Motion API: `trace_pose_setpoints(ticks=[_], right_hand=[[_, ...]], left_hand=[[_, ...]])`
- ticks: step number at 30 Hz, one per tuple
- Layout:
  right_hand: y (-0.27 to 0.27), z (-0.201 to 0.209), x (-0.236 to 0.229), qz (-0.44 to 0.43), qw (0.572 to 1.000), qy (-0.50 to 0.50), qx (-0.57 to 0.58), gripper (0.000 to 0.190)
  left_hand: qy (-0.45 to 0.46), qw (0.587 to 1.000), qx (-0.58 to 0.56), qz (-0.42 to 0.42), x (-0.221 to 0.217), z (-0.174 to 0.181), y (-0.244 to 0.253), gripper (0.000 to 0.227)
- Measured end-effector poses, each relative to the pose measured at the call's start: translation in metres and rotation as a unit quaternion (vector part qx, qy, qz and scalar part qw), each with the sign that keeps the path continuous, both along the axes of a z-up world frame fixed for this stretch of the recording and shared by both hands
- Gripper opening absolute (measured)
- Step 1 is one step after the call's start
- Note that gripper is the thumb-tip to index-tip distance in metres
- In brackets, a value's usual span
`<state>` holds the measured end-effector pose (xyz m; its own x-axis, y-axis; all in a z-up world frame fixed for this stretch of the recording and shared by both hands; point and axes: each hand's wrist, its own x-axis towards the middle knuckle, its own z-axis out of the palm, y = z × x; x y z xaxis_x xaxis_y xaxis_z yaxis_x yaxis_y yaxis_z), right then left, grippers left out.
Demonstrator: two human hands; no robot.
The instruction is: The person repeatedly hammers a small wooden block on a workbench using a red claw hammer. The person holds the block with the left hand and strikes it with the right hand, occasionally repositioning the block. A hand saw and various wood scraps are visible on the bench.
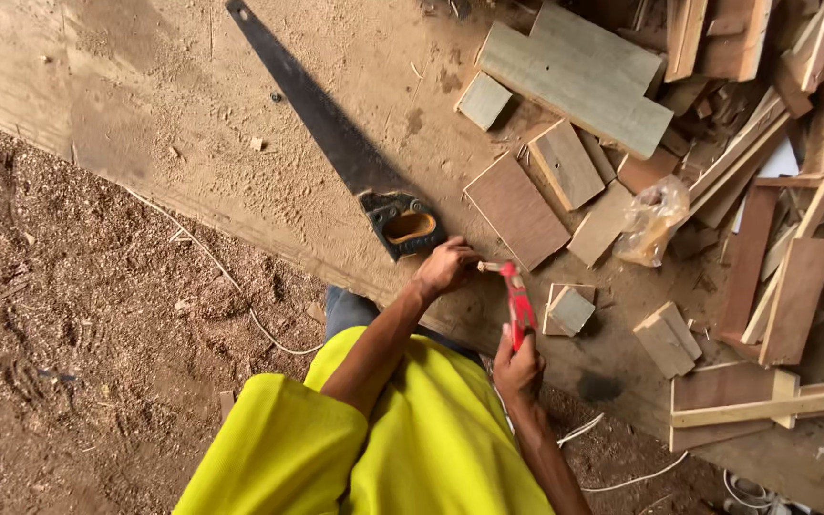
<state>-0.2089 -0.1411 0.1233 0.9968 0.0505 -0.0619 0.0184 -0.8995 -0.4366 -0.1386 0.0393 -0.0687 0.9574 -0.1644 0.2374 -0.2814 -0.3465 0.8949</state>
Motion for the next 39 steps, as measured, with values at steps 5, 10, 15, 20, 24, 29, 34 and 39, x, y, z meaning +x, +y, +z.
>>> trace_pose_setpoints(ticks=[5,10,15,20,24,29,34,39], right_hand=[[0.007,0.004,0.021,-0.023,0.989,0.135,-0.053,0.025],[0.013,0.011,0.014,-0.022,0.996,0.083,-0.011,0.03],[0.011,0.009,0.022,-0.021,0.982,0.184,-0.04,0.031],[0.003,0.004,0.023,-0.094,0.987,0.123,0.034,0.038],[-0.009,0.006,0.016,-0.141,0.979,0.135,0.05,0.037],[-0.018,0.002,0.017,-0.137,0.978,0.148,0.05,0.039],[-0.02,-0.007,0.012,-0.178,0.964,0.186,0.065,0.043],[-0.016,-0.013,0.008,-0.206,0.951,0.212,0.089,0.042]], left_hand=[[0.026,0.999,-0.014,-0.014,0.024,0.003,0.009,0.033],[0.034,0.999,-0.014,-0.007,0.01,0.001,0.005,0.041],[0.043,0.999,-0.004,-0.013,0.02,0.004,0.009,0.04],[0.111,0.994,-0.003,-0.018,0.019,0.031,0.013,0.023],[0.035,0.999,-0.023,0.029,0.003,0.058,0.026,0.031],[0.034,0.999,-0.001,-0.02,0.015,0.084,0.031,0.026],[0.008,0.996,0.084,-0.004,0.019,0.105,0.022,0.025],[0.015,0.993,0.119,0.024,0.02,0.091,0.02,0.022]])
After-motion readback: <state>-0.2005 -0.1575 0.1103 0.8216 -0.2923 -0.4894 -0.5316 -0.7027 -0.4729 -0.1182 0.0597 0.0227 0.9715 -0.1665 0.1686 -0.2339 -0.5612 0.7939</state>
